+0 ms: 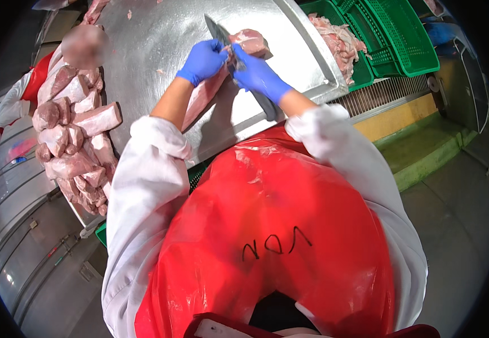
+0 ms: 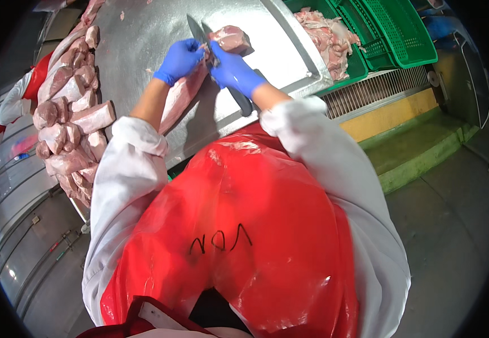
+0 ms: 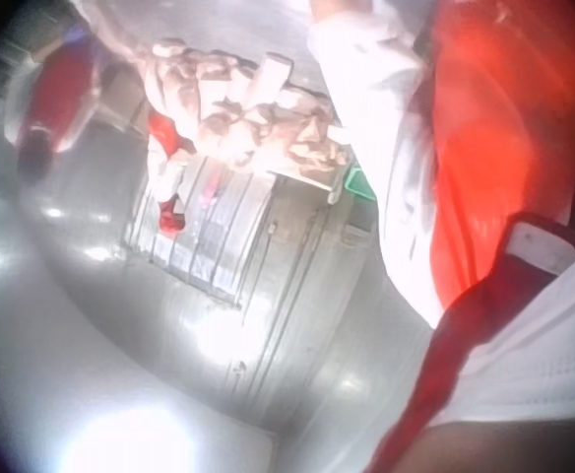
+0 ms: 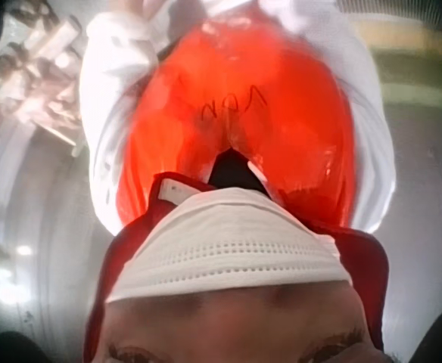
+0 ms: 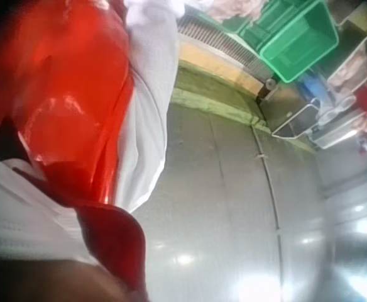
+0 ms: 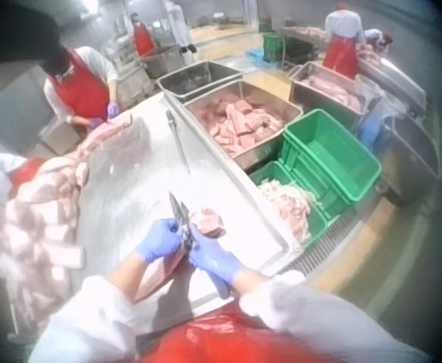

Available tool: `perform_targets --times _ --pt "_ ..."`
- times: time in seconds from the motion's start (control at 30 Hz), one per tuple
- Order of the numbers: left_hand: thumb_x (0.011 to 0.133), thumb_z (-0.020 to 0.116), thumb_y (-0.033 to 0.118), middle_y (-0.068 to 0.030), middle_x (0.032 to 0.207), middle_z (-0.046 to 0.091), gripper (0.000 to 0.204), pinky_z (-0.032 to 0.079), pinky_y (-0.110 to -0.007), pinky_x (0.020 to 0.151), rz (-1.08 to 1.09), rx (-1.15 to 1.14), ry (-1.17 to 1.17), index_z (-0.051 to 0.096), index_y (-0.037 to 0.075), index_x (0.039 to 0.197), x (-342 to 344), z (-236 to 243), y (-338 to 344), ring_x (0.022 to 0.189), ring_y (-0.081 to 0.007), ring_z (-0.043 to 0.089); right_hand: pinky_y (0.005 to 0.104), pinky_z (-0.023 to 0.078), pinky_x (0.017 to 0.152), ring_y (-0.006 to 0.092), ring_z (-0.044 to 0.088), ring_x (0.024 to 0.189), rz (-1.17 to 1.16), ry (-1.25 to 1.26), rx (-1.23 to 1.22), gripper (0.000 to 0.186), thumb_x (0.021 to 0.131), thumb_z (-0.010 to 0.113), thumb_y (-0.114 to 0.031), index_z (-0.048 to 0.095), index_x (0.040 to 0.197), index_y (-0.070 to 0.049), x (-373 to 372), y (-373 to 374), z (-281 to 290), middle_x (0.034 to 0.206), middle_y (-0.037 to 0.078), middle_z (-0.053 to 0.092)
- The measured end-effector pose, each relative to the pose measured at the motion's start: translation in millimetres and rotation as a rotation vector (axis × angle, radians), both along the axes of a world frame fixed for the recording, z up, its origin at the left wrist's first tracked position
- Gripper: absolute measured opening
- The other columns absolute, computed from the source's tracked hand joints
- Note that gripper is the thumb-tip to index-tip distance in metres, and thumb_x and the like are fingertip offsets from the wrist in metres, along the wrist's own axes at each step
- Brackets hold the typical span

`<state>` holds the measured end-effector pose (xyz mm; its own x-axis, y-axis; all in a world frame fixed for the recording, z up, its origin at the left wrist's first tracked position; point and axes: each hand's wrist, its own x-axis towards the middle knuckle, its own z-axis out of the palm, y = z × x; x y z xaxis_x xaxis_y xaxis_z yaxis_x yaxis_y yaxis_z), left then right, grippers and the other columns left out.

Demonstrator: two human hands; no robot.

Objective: The person uses a knife to trim fat and connective tissue from large slabs of raw meat on a stainless steel table. Trimmed pieces are placed into green crates while the cleaned meat is set aside on the table.

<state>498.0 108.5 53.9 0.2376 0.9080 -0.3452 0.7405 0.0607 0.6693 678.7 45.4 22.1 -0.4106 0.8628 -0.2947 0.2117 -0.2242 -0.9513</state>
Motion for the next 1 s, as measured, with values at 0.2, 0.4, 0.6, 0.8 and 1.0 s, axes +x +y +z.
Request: perform_targets --times 0.2,0.4,0.6,0.8,1.0 --pt "0.091 0.064 0.024 -0.0059 0.077 0.069 0.026 0.050 -0.029 0.070 -0.023 0.046 -0.026 0.070 -0.001 0.092 -26.2 3.7 17.2 0.072 -0.0096 0.059 0.0326 0.055 0.060 0.0175 0.062 0.061 -0.031 -0.004 -0.053 0.081 0.088 0.058 -0.008 0.016 0.157 -0.013 -10.2 -74.9 18.0 0.081 0.013 0.064" --pt "0.086 0.064 0.019 -0.0084 0.075 0.065 0.019 0.049 -0.036 0.063 0.037 0.057 0.004 0.069 0.001 0.087 -6.6 32.8 17.3 0.067 -0.0186 0.059 0.0346 0.056 0.061 0.0192 0.066 0.062 -0.154 -0.110 0.141 0.080 0.090 0.060 -0.016 0.018 0.157 -0.019 -45.4 -20.8 -1.6 0.076 0.014 0.067" --pt "0.087 0.062 0.008 -0.0034 0.067 0.059 0.009 0.040 -0.027 0.054 0.219 -0.051 -0.467 0.067 0.005 0.079 -39.2 19.2 9.5 0.058 -0.0116 0.050 0.0344 0.056 0.062 0.0203 0.066 0.059 -0.104 -0.043 0.239 0.077 0.089 0.059 -0.017 0.023 0.157 -0.022 -55.9 -107.0 -22.6 0.075 0.013 0.067" --pt "0.088 0.059 0.007 -0.0064 0.069 0.062 0.013 0.044 -0.028 0.056 0.216 -0.067 -0.666 0.064 0.004 0.076 -46.7 44.7 7.2 0.062 -0.0154 0.056 0.0334 0.056 0.065 0.0181 0.066 0.067 -0.120 0.039 0.095 0.077 0.091 0.059 -0.018 0.018 0.157 -0.015 -85.4 -73.4 4.4 0.079 0.012 0.067" --pt "0.088 0.058 0.008 -0.0082 0.074 0.063 0.011 0.047 -0.029 0.059 0.236 -0.060 -0.806 0.065 0.002 0.082 -61.0 62.4 -9.8 0.065 -0.0167 0.059 0.0329 0.056 0.062 0.0198 0.066 0.058 -0.098 0.049 0.106 0.080 0.086 0.060 -0.010 0.023 0.156 -0.019 -99.8 -99.2 -9.5 0.074 0.012 0.068"
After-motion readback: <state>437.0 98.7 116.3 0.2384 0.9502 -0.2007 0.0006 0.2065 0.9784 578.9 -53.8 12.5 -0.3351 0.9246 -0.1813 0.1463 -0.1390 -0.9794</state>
